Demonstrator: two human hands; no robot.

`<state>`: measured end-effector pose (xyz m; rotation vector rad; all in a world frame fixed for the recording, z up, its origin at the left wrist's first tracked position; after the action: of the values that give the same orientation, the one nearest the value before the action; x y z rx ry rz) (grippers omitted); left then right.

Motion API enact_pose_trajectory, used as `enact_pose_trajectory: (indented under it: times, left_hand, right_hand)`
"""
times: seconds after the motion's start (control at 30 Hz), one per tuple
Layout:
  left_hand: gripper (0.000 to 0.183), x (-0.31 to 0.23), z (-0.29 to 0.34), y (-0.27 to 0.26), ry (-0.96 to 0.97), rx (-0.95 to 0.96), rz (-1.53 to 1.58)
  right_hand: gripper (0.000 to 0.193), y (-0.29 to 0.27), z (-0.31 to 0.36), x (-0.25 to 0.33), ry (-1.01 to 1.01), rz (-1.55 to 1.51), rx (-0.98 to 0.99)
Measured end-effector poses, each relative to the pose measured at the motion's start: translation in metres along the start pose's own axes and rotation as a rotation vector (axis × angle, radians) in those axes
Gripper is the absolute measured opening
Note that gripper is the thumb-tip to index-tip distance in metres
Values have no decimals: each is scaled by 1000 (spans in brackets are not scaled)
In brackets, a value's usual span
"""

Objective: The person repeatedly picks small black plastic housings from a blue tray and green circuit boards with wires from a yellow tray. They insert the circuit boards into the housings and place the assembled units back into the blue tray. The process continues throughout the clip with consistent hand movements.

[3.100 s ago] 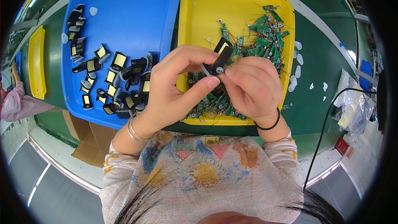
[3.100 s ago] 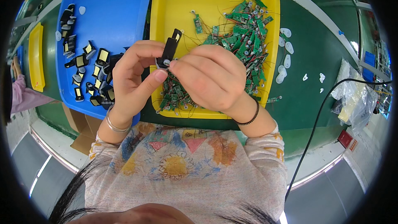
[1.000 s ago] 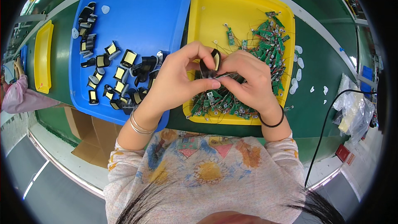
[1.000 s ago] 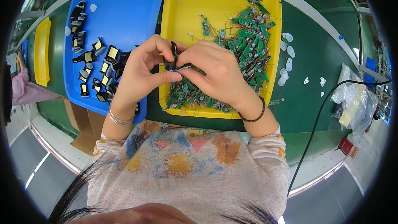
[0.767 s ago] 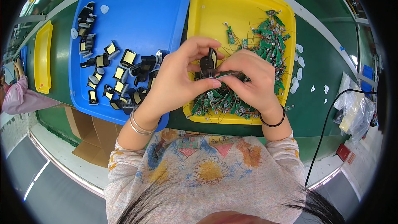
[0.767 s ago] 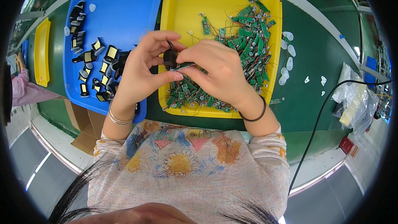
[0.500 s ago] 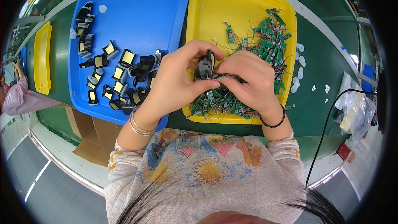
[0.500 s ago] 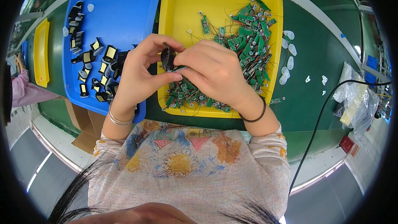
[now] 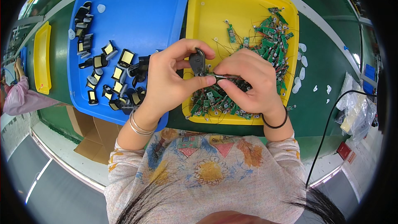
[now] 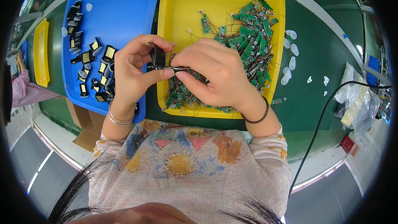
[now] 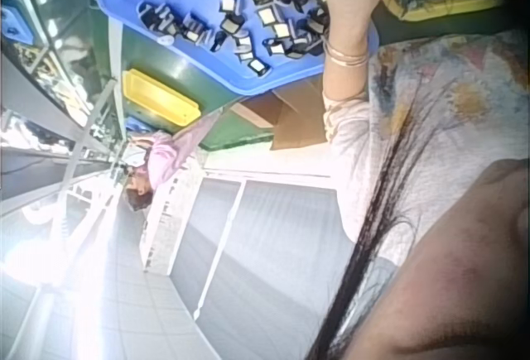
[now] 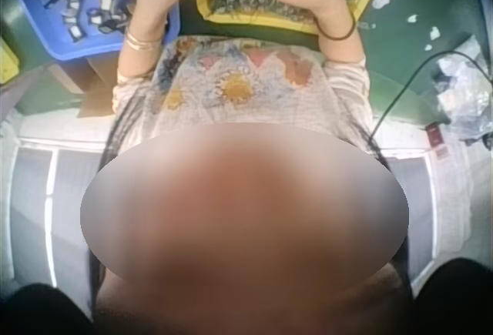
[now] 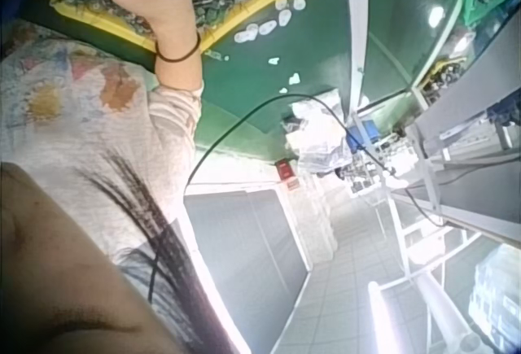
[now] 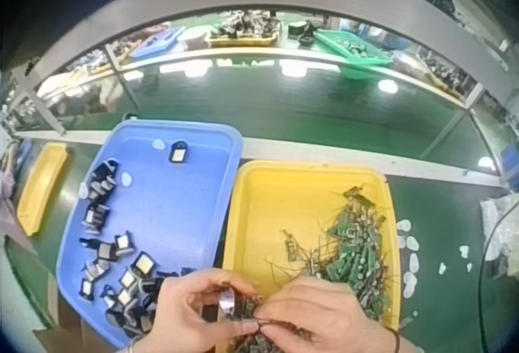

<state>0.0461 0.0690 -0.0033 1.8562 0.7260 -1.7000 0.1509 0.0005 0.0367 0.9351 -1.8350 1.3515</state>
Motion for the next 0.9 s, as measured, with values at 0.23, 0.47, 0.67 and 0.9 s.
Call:
enact_pose_trajectory:
  times: [0.23,0.47,0.67,0.9]
  left_hand:
    - [37,-10,-2,5,113,-82,-53]
    - [51,-27,-5,7,353,120,-464]
    - [46,-10,-1,-8,165,-78,-6]
    - [40,7,0,9,-77,7,359]
  right_hand:
    - [14,-6,2,-19,285,-57,22]
    - [13,0,7,-36,406,-527,-20]
    - [11,-1,5,-36,366,-453,42]
    - [12,19,16,-40,678,-1062,122]
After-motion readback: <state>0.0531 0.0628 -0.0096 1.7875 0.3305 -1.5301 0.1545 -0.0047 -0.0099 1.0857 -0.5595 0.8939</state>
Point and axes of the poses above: each hand's wrist, its own z-axis away from the middle knuckle, its own y-axis out of the palm, x = y × z, the point moved 8 cm from there along -z, towards the middle knuckle, and after that the axes turned 12 degrees about y, right-handed, at the moved point
